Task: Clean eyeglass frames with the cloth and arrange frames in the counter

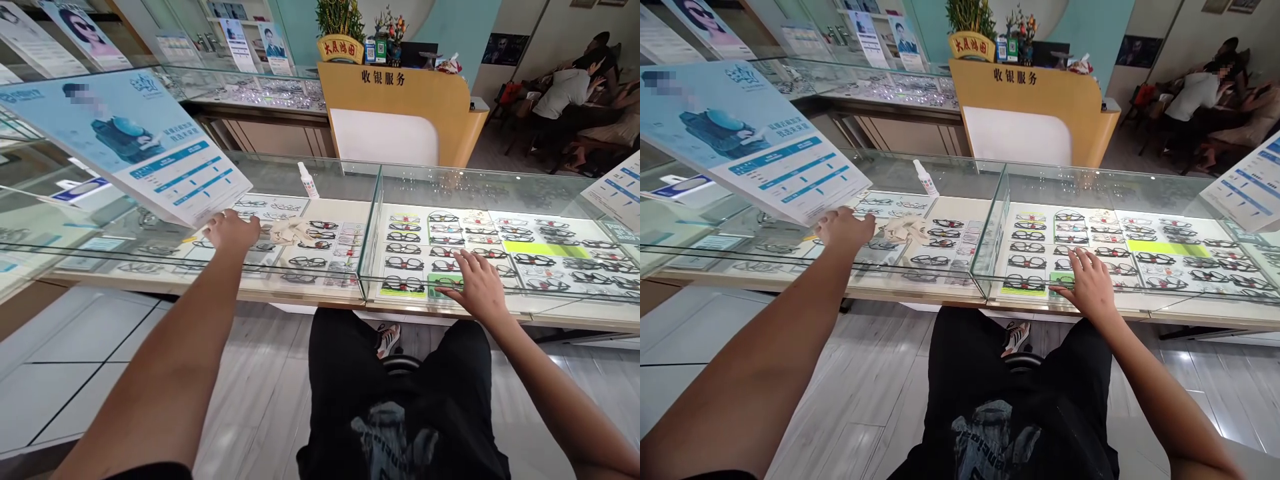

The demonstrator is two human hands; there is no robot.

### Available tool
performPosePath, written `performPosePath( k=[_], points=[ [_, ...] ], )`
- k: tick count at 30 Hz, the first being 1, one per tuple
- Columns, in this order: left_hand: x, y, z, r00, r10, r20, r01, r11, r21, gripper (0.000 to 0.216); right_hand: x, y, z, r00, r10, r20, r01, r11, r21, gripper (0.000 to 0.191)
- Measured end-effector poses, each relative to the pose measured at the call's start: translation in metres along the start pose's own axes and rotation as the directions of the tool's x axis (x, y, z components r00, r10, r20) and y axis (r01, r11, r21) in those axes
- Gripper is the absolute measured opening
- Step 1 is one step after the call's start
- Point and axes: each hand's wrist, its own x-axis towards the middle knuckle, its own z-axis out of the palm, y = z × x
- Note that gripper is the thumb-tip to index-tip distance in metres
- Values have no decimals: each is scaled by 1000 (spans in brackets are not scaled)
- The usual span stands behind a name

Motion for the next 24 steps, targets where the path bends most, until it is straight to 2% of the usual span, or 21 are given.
performPosePath(
  k=[5, 10, 14, 16, 17, 18, 19, 20, 21, 22, 23, 24],
  points=[
    [2, 3, 1, 999, -36, 4, 36, 999, 20, 78, 1, -2, -4, 998, -59, -20, 58, 995, -76, 79],
    [3, 3, 3, 999, -48, -11, 48, 998, 39, 78, 2, -2, -5, 993, -85, -84, 77, 993, -95, 70],
    [9, -1, 8, 998, -48, -40, 50, 998, 47, 76, -5, -3, -7, 979, -116, -168, 104, 991, -78, 55],
    [13, -5, 10, 998, -45, -53, 48, 998, 49, 76, -23, -16, -2, 948, -167, -272, 177, 984, 13, 47],
    [15, -6, 12, 998, -38, -53, 41, 998, 52, 76, -36, -28, 6, 912, -223, -344, 272, 957, 98, 44],
    [17, -8, 13, 998, -30, -51, 32, 998, 55, 77, -50, -43, 16, 868, -305, -392, 408, 888, 212, 41],
    [19, -10, 16, 999, -23, -49, 25, 998, 59, 78, -63, -61, 30, 852, -397, -342, 510, 778, 367, 40],
    [21, -12, 18, 999, -14, -49, 17, 998, 64, 78, -72, -80, 48, 843, -502, -195, 519, 663, 539, 37],
    [24, -14, 20, 999, -4, -52, 7, 998, 70, 79, -78, -100, 68, 810, -585, 45, 402, 610, 682, 33],
    [26, -17, 23, 998, 8, -59, -3, 997, 77, 79, -78, -120, 89, 725, -601, 336, 192, 645, 739, 28],
    [28, -19, 26, 998, 16, -68, -11, 996, 86, 80, -74, -138, 111, 582, -533, 614, -46, 732, 680, 29],
    [30, -22, 28, 997, 25, -74, -18, 995, 95, 80, -67, -154, 131, 381, -448, 809, -228, 802, 552, 34]
  ],
)
